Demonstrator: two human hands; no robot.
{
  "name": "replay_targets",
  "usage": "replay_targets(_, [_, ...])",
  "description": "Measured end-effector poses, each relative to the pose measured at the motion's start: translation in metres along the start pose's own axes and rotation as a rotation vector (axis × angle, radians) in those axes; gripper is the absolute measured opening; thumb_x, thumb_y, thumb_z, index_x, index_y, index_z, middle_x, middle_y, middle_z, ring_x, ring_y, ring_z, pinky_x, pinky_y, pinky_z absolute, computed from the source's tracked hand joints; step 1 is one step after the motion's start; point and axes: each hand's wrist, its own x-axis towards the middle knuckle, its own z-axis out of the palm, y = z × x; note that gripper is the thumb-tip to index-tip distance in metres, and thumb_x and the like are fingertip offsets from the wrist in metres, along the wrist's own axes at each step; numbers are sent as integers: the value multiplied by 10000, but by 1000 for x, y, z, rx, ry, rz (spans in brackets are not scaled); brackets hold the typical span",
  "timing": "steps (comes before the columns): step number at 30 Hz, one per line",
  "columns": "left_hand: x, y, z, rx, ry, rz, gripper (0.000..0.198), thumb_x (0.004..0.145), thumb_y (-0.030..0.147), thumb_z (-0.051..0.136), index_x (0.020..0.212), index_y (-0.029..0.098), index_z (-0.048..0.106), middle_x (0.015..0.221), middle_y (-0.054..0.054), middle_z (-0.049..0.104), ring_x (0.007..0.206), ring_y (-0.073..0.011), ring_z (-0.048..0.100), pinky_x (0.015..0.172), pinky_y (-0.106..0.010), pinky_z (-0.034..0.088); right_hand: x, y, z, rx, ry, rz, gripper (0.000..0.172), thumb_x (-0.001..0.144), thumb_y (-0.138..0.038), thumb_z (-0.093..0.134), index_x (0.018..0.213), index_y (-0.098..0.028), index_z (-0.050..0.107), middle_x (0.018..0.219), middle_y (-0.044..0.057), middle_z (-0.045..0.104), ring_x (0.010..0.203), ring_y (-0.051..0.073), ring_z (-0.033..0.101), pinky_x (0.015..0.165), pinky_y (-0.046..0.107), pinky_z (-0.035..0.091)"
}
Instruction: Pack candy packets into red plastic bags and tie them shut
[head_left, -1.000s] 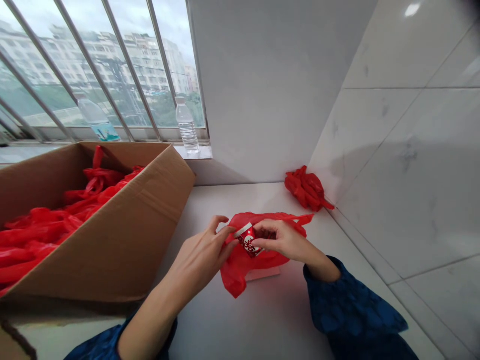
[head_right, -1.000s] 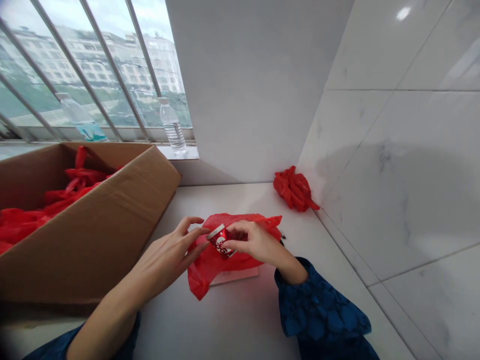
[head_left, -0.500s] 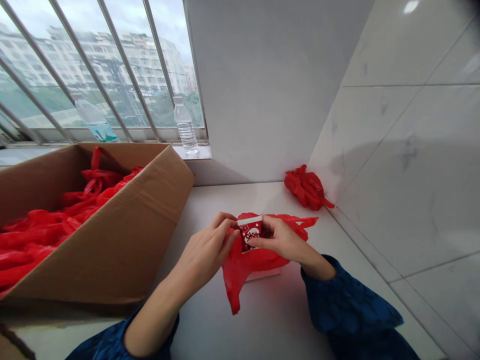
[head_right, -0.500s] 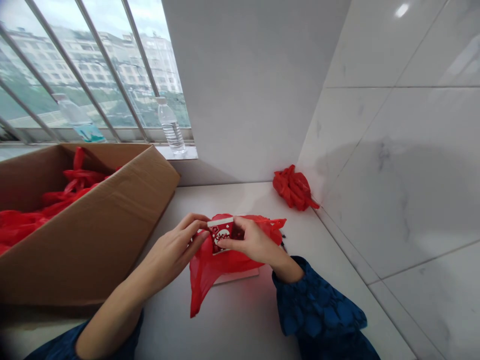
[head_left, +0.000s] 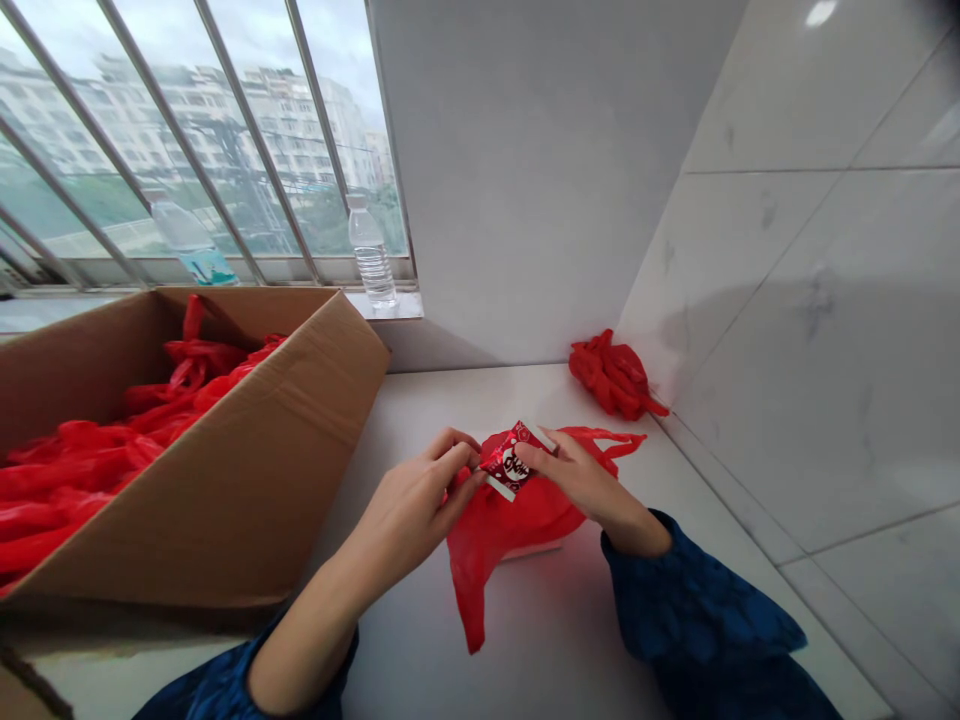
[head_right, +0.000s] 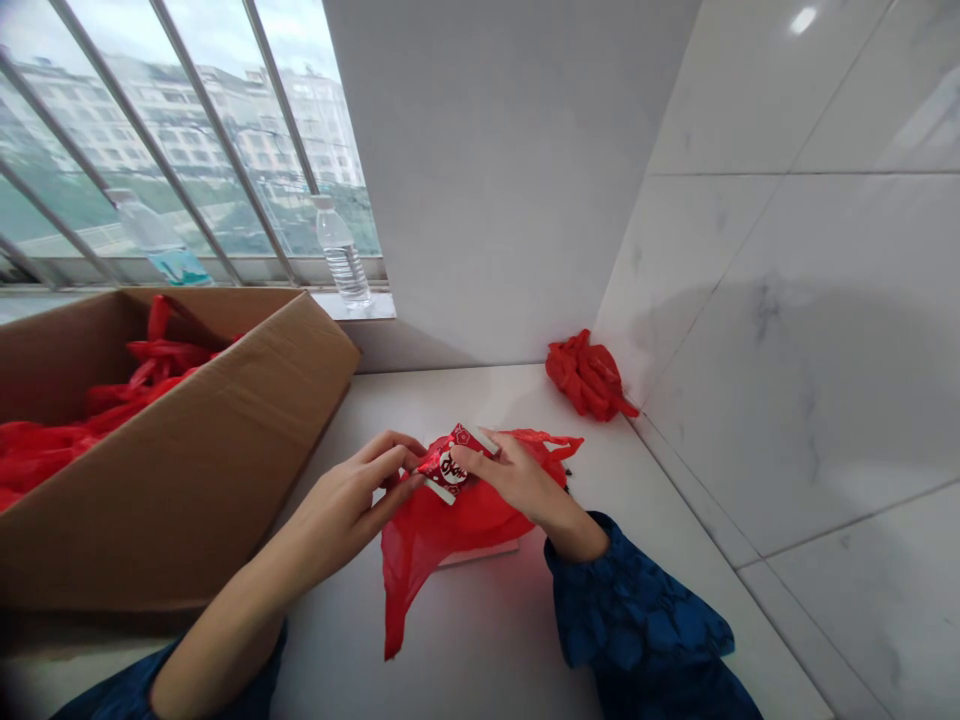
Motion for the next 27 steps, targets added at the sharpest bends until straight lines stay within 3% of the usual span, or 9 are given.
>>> replay_targets(5, [-1,-4,-3,13,-21,-9,223,1030,368,399,970,235,566,1222,-4,552,699,-103,597,699,-287,442,1,-8,-6,-149,-77,-51,308,935,-508,628,969,-207,684,902,21,715,865,206,666,760,308,508])
replay_targets(10, [-4,-6,-10,137,55,-71,242,1029,399,400,1082,261,592,1246,-15,539,720,-108,622,692,-287,437,-5,-17,-15,-732,32,-78,211,934,-414,646,904,-213,701,825,11,721,761,202,654,672,295,464])
replay_targets(12, [-8,-4,-16,181,86,-100,261,1026,419,404,1101,267,602,1221,-19,563,726,-119,631,660,-279,422,-9,-21,-17,-889,68,-119,136,953,-324,619,977,-224,709,887,14,744,813,211,676,709,308,477])
replay_targets(14, [-13,1,-23,208,80,-96,275,1027,425,401,1139,286,612,1146,-17,611,735,-135,638,650,-274,410,-15,-26,-17,-977,113,-169,189,970,-252,575,1123,-235,685,1056,30,751,958,232,687,796,337,496])
replay_targets(17, [-27,12,-30,179,-23,-21,321,1028,425,412,1296,345,571,960,4,687,743,-155,649,662,-261,407,-28,-37,-20,-1081,226,-246,223,973,-243,565,1171,-232,667,1146,38,732,1003,238,687,829,357,515])
replay_targets(20, [-41,24,-31,110,-238,45,433,982,473,520,1409,412,494,763,51,691,656,-143,636,619,-240,384,-44,-50,-28,-1171,414,-402,173,982,-296,566,1104,-244,679,1080,26,733,932,214,693,799,343,530])
replay_targets(23, [-49,29,-28,126,-384,3,409,889,487,665,1291,444,602,701,79,699,595,-137,636,563,-248,331,-55,-57,-42,-1310,602,-509,281,959,-392,606,1191,-239,642,1221,68,673,1099,264,645,912,395,516])
replay_targets(27, [-51,25,-25,254,-346,-96,225,873,483,669,1058,367,722,677,47,707,583,-169,643,546,-278,290,-56,-56,-55,-1384,628,-412,560,896,-497,667,1352,-203,530,1373,130,572,1208,330,585,936,455,508])
